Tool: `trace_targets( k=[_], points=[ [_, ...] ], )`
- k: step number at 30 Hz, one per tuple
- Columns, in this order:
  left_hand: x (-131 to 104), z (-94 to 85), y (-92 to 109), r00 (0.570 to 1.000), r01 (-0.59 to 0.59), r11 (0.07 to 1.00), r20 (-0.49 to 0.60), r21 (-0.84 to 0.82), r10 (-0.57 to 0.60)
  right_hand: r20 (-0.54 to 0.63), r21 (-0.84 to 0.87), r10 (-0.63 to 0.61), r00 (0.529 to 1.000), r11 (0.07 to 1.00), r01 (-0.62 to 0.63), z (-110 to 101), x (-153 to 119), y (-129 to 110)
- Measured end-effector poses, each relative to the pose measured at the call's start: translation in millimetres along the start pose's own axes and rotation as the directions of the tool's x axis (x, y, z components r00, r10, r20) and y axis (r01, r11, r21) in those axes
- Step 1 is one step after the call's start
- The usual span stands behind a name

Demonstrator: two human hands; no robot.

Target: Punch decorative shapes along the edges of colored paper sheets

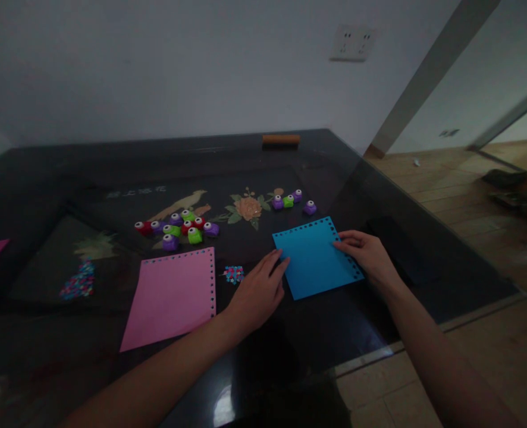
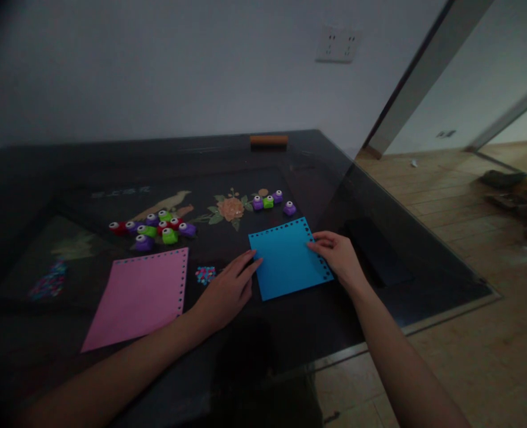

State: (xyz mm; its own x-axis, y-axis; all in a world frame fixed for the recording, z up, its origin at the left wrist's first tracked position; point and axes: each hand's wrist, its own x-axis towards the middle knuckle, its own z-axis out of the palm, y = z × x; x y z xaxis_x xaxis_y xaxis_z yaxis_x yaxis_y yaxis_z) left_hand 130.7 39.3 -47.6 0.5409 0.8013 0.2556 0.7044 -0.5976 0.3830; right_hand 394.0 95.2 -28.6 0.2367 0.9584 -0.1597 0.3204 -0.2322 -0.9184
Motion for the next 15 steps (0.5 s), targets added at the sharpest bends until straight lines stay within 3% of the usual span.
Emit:
trace_targets(
  k=[15],
  points=[
    [0.3, 3.0, -1.2, 1.000, -0.012, 1.000, -0.019, 0.013, 0.012, 0.025, -0.004, -0.050, 0.998, 0.999, 0.050, -1.2, 1.1, 2.7]
  ],
)
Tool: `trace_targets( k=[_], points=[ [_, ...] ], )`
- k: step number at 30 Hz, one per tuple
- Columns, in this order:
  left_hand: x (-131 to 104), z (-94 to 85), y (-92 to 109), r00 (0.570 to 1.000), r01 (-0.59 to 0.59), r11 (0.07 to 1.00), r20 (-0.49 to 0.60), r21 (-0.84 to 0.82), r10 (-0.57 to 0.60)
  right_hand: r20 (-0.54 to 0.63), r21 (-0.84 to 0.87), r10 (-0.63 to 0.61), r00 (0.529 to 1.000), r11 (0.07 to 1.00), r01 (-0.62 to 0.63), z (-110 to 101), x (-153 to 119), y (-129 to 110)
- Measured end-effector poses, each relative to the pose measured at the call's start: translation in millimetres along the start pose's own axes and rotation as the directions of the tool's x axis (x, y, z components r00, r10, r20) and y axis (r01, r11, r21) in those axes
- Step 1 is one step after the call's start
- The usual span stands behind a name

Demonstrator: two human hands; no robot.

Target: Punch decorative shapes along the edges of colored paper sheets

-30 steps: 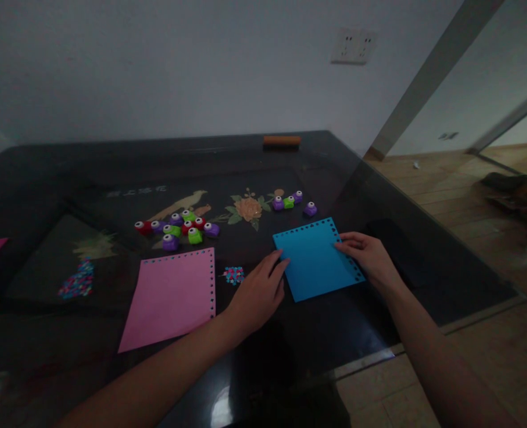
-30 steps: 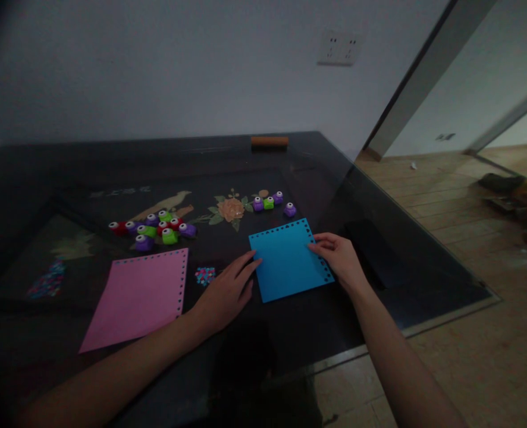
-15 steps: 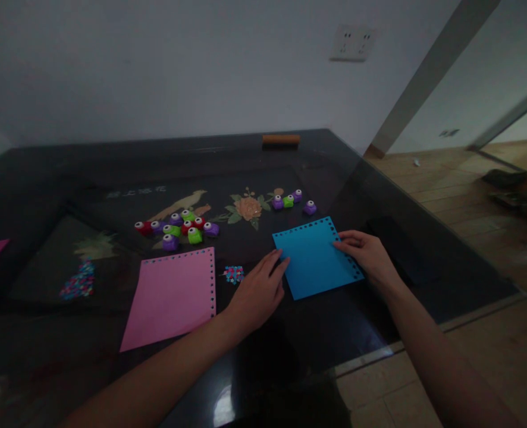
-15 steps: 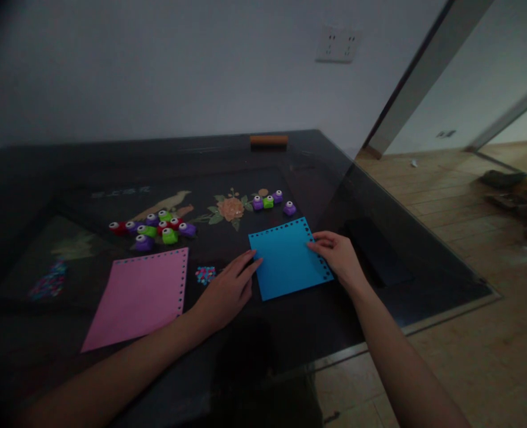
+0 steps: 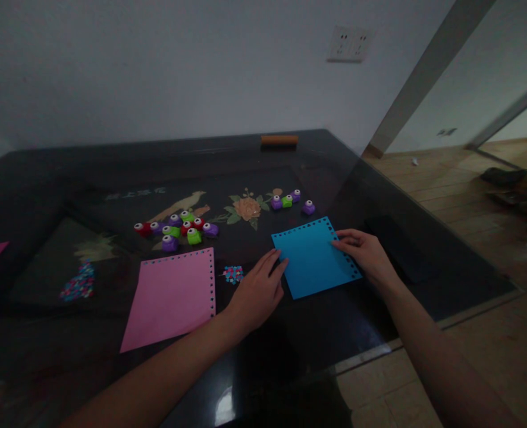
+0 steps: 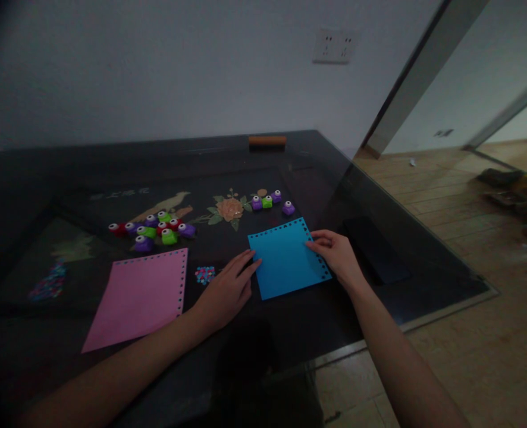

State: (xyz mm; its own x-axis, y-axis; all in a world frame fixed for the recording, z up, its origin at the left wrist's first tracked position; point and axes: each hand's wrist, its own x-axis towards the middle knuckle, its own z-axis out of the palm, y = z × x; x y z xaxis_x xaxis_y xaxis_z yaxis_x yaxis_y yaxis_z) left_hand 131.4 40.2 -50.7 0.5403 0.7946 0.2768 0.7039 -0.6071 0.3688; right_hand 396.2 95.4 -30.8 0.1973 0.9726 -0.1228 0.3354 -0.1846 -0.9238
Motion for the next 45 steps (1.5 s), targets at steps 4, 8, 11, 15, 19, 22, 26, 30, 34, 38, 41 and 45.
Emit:
trace_targets(
  k=[4, 8, 11, 15, 19, 22, 26, 30, 34, 38, 41, 45],
  points=[
    [0.1, -0.6, 0.4, 1.000, -0.002, 1.000, 0.006, 0.008, 0.002, 0.014, 0.000, -0.017, 1.000, 1.000, 0.017, 0.6, -1.6, -1.5],
    [0.1, -0.9, 0.7, 1.000, 0.001, 1.000, 0.007, 0.009, -0.001, 0.003, 0.012, -0.058, 0.998, 0.998, 0.058, 1.3, -3.9, -3.1],
    [0.6, -0.7, 1.0, 1.000, -0.001, 1.000, 0.004, 0.021, 0.001, -0.041, -0.009, -0.106, 0.994, 0.994, 0.105, -1.0, -3.2, -0.8],
    [1.1, -0.9, 1.6, 1.000, -0.002, 1.000, -0.002, 0.027, 0.002, -0.113, -0.092, -0.215, 0.970, 0.974, 0.206, -5.7, 1.7, 5.7],
    [0.8, -2.2, 2.4, 1.000, -0.007, 1.000, -0.010, 0.017, 0.007, -0.099, -0.183, -0.306, 0.947, 0.941, 0.285, -6.7, 5.7, 9.9],
    [0.6, -4.2, 3.1, 1.000, -0.023, 1.000, -0.008, 0.003, 0.023, -0.065, -0.221, -0.317, 0.946, 0.929, 0.296, -5.9, 5.6, 9.9],
    [0.5, -6.9, 3.8, 0.999, -0.038, 0.999, 0.011, -0.009, 0.038, -0.022, -0.274, -0.313, 0.949, 0.915, 0.296, -4.5, 3.6, 7.0],
    [0.4, -7.2, 3.8, 0.999, -0.037, 0.999, 0.014, -0.009, 0.037, -0.005, -0.310, -0.329, 0.944, 0.898, 0.311, -2.5, 2.0, 3.9],
    [0.5, -6.6, 4.1, 0.999, -0.027, 1.000, 0.022, -0.004, 0.027, -0.003, -0.310, -0.329, 0.944, 0.898, 0.312, -1.6, 1.5, 3.0],
    [0.5, -6.4, 4.3, 0.999, -0.022, 1.000, 0.032, 0.008, 0.022, 0.007, -0.300, -0.336, 0.942, 0.898, 0.323, -1.8, 1.8, 3.9],
    [0.3, -6.1, 3.9, 0.999, -0.031, 0.999, 0.032, 0.016, 0.030, 0.010, -0.297, -0.339, 0.941, 0.897, 0.326, -1.9, 2.1, 4.7],
    [0.0, -5.7, 3.4, 0.999, -0.039, 0.999, 0.022, 0.023, 0.039, 0.014, -0.294, -0.333, 0.943, 0.900, 0.322, -2.0, 2.0, 4.7]
  ],
)
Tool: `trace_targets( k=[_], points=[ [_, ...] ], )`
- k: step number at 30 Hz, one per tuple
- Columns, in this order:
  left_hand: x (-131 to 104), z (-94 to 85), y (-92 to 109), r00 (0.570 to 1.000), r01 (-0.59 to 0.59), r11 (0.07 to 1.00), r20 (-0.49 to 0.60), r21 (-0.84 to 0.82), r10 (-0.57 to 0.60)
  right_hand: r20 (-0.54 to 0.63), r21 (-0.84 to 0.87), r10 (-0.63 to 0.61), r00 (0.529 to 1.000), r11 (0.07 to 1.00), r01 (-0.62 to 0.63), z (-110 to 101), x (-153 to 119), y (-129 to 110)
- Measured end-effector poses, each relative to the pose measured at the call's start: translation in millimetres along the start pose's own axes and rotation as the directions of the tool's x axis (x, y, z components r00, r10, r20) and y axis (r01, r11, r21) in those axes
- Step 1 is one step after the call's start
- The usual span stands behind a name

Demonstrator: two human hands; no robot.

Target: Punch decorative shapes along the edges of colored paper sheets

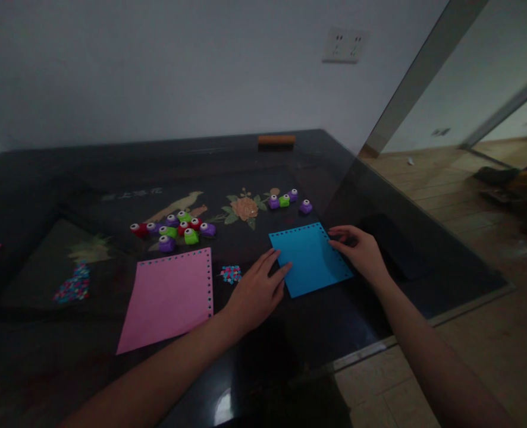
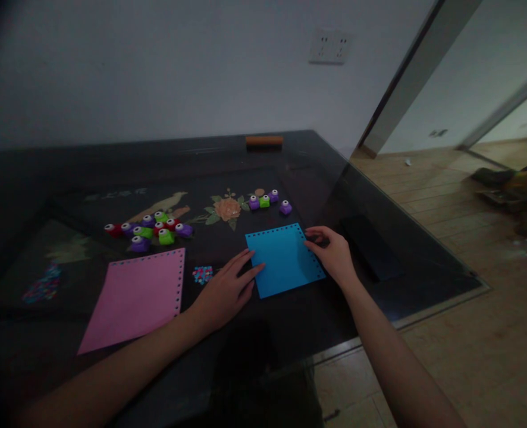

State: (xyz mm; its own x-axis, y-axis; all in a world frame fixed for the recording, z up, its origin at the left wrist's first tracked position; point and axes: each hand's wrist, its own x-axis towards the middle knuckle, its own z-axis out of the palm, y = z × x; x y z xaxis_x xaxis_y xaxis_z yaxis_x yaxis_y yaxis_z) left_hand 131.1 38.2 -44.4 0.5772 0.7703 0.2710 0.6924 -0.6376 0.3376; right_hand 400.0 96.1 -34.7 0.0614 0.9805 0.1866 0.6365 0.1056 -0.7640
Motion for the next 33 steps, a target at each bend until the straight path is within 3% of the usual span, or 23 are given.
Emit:
trace_targets(
  k=[33],
  points=[
    [-0.2, 0.9, 0.4, 1.000, 0.001, 1.000, -0.004, 0.012, -0.001, -0.007, -0.104, 0.032, 0.999, 0.994, -0.032, -3.7, -2.7, 0.6]
  ],
)
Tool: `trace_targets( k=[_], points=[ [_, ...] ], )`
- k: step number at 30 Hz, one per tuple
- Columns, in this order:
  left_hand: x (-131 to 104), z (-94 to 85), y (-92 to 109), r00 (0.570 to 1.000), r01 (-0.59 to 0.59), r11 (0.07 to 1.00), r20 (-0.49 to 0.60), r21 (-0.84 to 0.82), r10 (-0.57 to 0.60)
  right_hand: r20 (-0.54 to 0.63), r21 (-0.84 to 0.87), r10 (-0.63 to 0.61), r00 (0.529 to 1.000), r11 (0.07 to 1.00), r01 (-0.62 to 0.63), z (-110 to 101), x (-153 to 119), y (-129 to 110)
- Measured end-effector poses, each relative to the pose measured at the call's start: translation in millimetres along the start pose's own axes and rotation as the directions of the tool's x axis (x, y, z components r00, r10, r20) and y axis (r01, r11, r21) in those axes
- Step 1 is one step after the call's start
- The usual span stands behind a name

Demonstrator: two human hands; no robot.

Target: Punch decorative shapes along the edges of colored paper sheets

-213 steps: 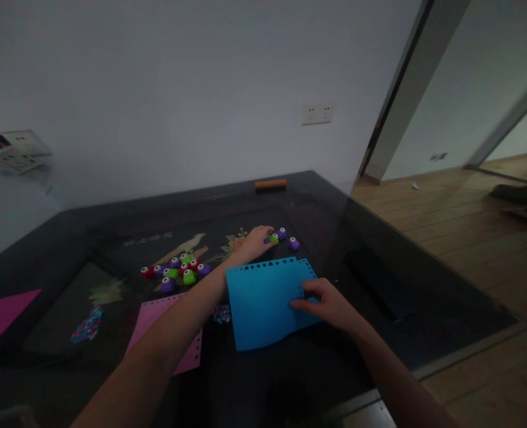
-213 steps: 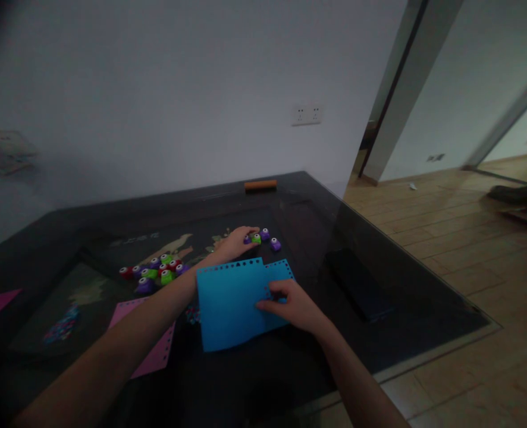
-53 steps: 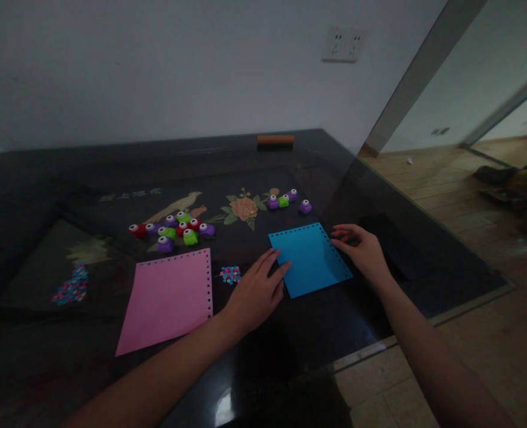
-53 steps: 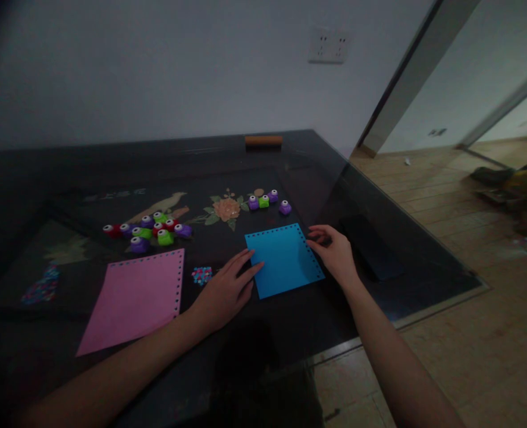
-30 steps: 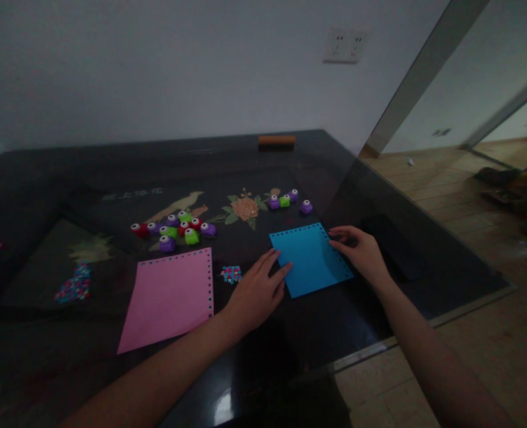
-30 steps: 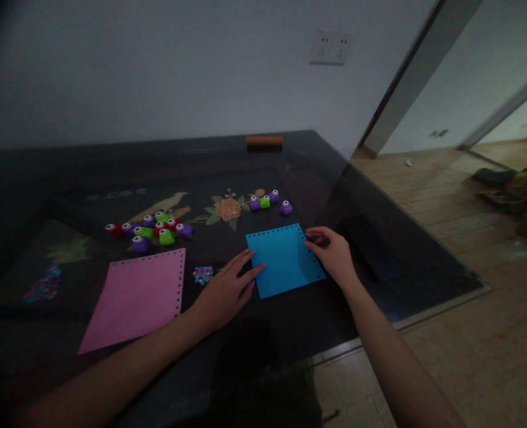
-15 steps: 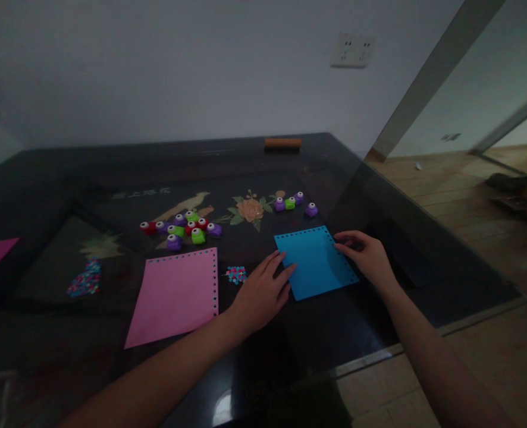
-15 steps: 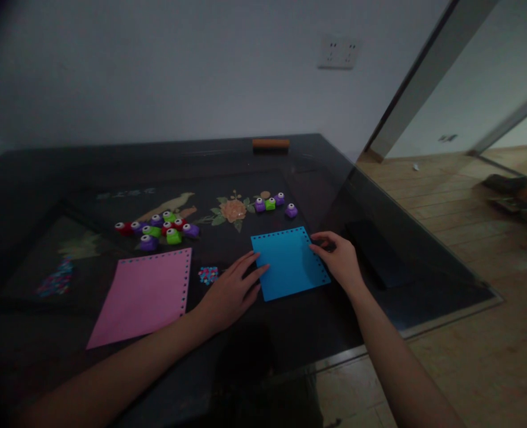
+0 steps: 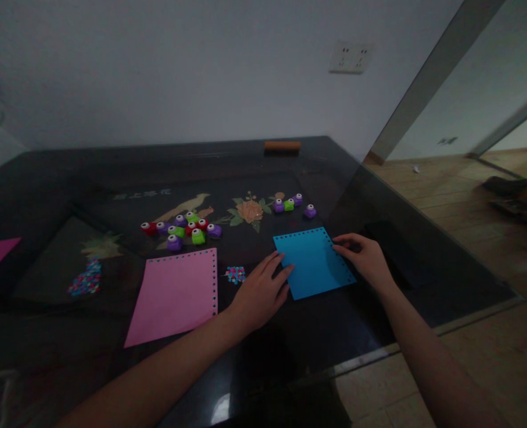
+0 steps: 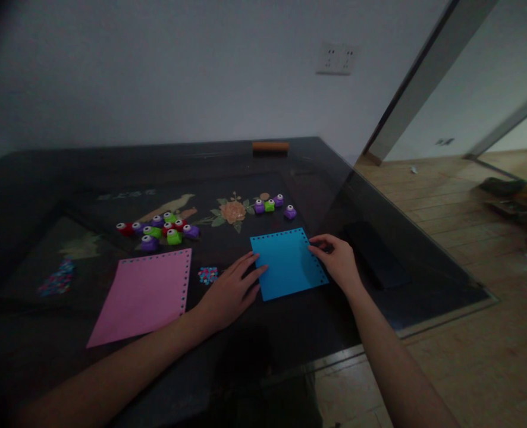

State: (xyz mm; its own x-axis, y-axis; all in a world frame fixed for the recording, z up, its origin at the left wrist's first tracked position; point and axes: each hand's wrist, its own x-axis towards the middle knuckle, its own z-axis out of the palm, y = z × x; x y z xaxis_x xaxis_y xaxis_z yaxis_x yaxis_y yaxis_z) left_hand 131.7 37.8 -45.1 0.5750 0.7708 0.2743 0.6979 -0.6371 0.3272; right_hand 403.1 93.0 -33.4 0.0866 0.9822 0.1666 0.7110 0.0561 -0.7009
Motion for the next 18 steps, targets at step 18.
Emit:
trace_targets(
  k=[18],
  points=[
    [2.3, -4.8, 3.8, 0.998, -0.028, 0.999, -0.054, 0.027, 0.029, 0.026, 0.038, 0.013, 1.000, 0.999, -0.014, 0.4, 2.8, 1.4]
  ],
)
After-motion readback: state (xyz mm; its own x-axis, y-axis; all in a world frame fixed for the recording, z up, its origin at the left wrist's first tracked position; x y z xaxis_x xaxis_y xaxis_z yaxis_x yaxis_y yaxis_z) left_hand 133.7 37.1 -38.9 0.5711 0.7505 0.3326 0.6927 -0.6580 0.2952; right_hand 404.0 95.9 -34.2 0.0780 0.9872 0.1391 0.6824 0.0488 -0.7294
